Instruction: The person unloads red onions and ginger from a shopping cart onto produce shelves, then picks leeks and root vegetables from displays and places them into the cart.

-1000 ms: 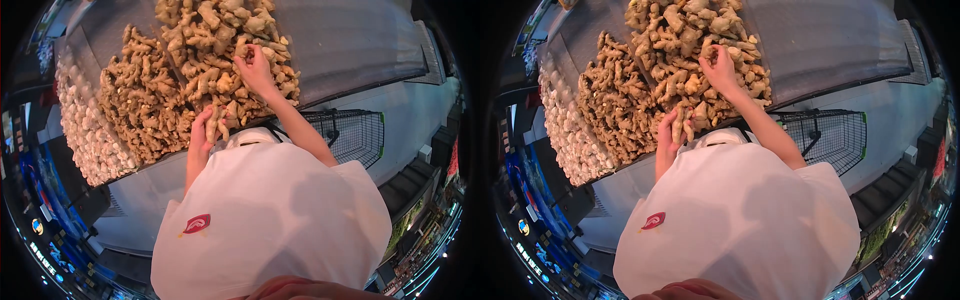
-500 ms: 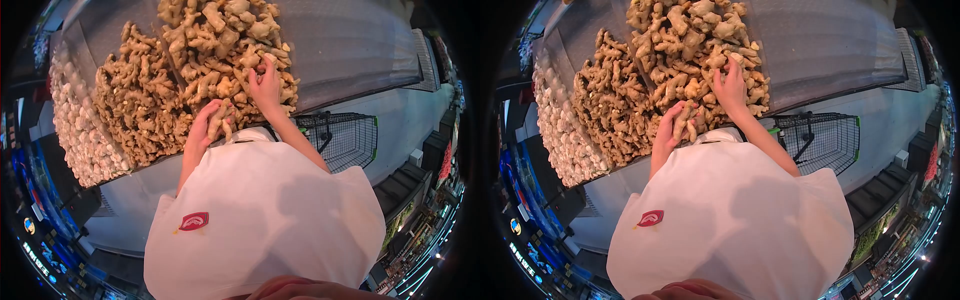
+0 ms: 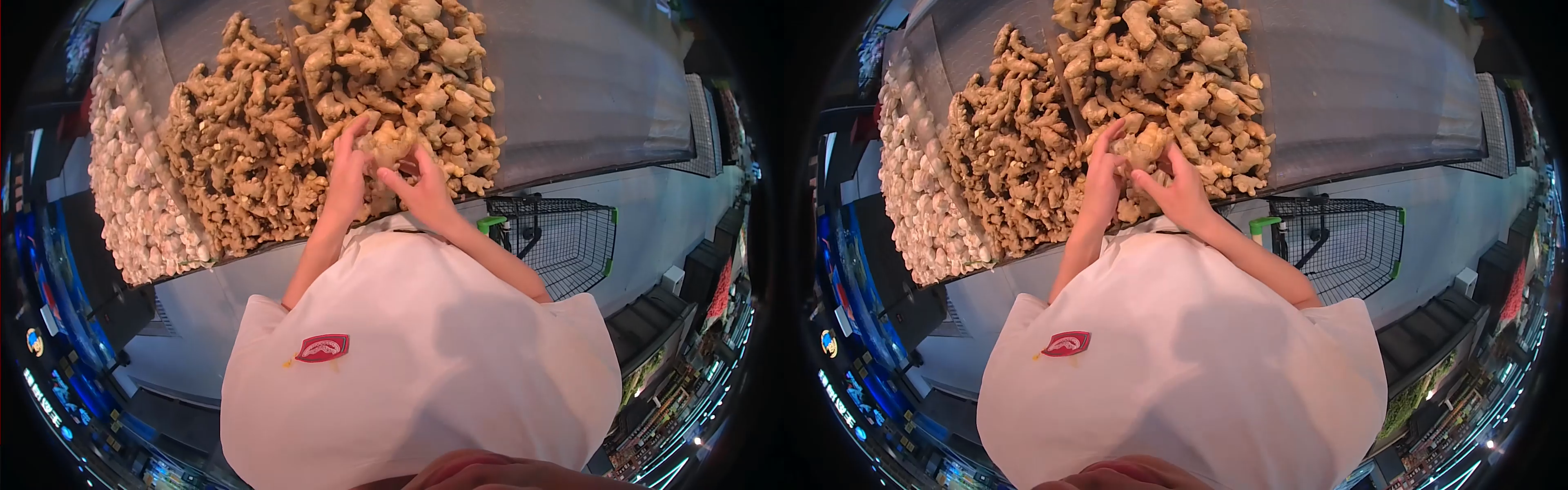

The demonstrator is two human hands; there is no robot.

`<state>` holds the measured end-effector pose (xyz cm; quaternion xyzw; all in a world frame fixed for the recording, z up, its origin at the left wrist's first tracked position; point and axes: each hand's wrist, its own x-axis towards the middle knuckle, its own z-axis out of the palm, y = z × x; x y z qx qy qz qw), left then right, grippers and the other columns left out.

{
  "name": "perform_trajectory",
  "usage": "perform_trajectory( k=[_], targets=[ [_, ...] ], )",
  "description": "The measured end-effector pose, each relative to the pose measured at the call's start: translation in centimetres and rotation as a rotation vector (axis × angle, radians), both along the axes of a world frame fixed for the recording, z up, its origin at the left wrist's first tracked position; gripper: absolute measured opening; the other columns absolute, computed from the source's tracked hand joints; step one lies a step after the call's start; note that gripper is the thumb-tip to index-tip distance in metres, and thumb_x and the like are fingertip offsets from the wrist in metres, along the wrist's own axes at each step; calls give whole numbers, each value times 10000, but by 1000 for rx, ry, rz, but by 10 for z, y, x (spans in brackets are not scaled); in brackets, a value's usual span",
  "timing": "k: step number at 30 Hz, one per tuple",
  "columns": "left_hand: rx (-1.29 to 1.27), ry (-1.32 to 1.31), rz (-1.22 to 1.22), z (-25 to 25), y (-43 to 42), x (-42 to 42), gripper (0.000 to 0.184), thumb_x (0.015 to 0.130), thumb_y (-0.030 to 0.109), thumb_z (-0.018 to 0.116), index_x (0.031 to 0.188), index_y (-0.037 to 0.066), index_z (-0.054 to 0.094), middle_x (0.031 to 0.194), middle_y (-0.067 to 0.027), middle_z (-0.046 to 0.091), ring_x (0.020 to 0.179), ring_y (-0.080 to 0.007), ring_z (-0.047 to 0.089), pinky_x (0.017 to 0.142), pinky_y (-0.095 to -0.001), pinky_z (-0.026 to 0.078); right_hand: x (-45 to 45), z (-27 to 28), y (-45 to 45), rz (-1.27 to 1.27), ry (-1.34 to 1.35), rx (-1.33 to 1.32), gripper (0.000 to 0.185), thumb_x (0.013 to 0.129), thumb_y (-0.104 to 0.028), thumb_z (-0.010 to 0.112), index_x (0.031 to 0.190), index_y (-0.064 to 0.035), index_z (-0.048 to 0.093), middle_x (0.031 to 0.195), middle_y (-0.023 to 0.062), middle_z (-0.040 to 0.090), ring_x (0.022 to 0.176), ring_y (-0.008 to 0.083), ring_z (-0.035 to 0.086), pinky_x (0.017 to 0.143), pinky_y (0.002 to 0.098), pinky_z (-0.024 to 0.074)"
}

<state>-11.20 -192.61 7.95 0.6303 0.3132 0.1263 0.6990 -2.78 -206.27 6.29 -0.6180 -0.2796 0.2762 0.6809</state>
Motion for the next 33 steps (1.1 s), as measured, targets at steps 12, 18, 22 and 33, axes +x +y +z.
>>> perform_trajectory(
  k=[12,18,22,33],
  targets=[
    [-263,-185,210,23,25,-44,851,945,-116,570,1656,108,159,1476,-222,520,1104,-243,701,711,-234,521,64,-25,109,-103,-963,-289,245,915,-152,757,1128,-54,684,1185,122,652,1108,341,604,951,462,483],
    [-337,-200,237,-11,25,-31,725,936,-19,740,1549,48,361,1227,-93,596,1029,-122,657,708,-213,499,57,-10,70,-63,-856,-310,251,968,-244,719,1116,-41,721,1284,163,609,1248,330,516,1040,487,407],
    [-360,-250,234,-9,20,-5,589,971,48,739,1487,22,456,1158,-56,636,1025,-100,638,755,-208,499,45,0,42,163,-289,-198,340,1028,-161,673,1314,3,591,1169,143,631,1090,241,607,932,360,490],
    [41,-44,54,8,37,13,216,1033,146,600,1168,33,725,1072,-35,726,1024,-115,655,857,-261,492,157,65,98,-373,-402,-260,700,970,-337,753,1459,44,428,951,123,727,746,169,663,647,311,529]
  ],
)
